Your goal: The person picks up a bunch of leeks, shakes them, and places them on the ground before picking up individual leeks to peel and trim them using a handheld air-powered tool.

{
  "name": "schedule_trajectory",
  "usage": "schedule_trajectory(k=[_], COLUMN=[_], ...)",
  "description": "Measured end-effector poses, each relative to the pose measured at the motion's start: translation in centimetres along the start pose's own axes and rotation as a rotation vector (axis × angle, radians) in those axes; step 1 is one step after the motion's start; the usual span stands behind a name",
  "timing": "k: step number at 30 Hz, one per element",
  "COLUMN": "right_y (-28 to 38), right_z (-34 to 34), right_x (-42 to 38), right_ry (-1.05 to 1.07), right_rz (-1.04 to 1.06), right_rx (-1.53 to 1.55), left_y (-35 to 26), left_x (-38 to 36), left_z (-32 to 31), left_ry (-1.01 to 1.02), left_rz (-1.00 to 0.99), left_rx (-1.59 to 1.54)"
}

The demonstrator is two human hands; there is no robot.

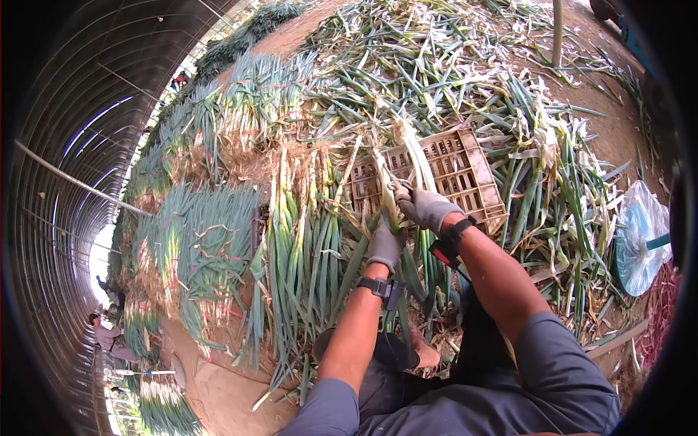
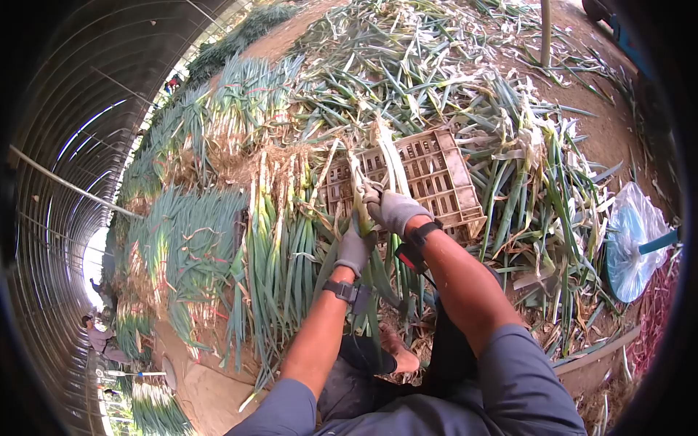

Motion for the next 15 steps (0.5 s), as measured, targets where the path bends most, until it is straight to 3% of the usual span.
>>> schedule_trajectory(k=[3, 5, 8, 12, 15], right_y=[-0.1, -1.4, -0.2, -0.4, -0.2], right_z=[-0.8, -2.5, -2.3, -1.8, -0.2], right_x=[1.0, 3.1, 2.6, 2.4, 0.7], right_ry=[-0.020, -0.030, 0.025, 0.008, 0.077], right_rz=[0.087, 0.008, 0.054, 0.028, 0.044], right_rx=[-0.012, -0.015, 0.031, 0.063, 0.168], left_y=[1.4, 2.8, 3.7, 1.4, 0.7], left_x=[-0.5, -0.6, -1.0, -2.4, -1.9], left_z=[-1.0, -1.8, -1.4, 2.1, 3.2], left_ry=[-0.012, -0.012, 0.008, 0.076, -0.039], left_rz=[-0.008, 0.009, -0.009, 0.098, -0.020], left_rx=[-0.045, -0.115, -0.415, -0.419, -0.377])
Point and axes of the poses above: each hand's wrist, its own x-axis towards the middle knuckle, its own z-axis out of the back of the hand, y = z × x, the point moved 1 cm from there along x, towards the middle knuckle, and after that the axes turned 13 degrees about x, right-handed, at the moved point
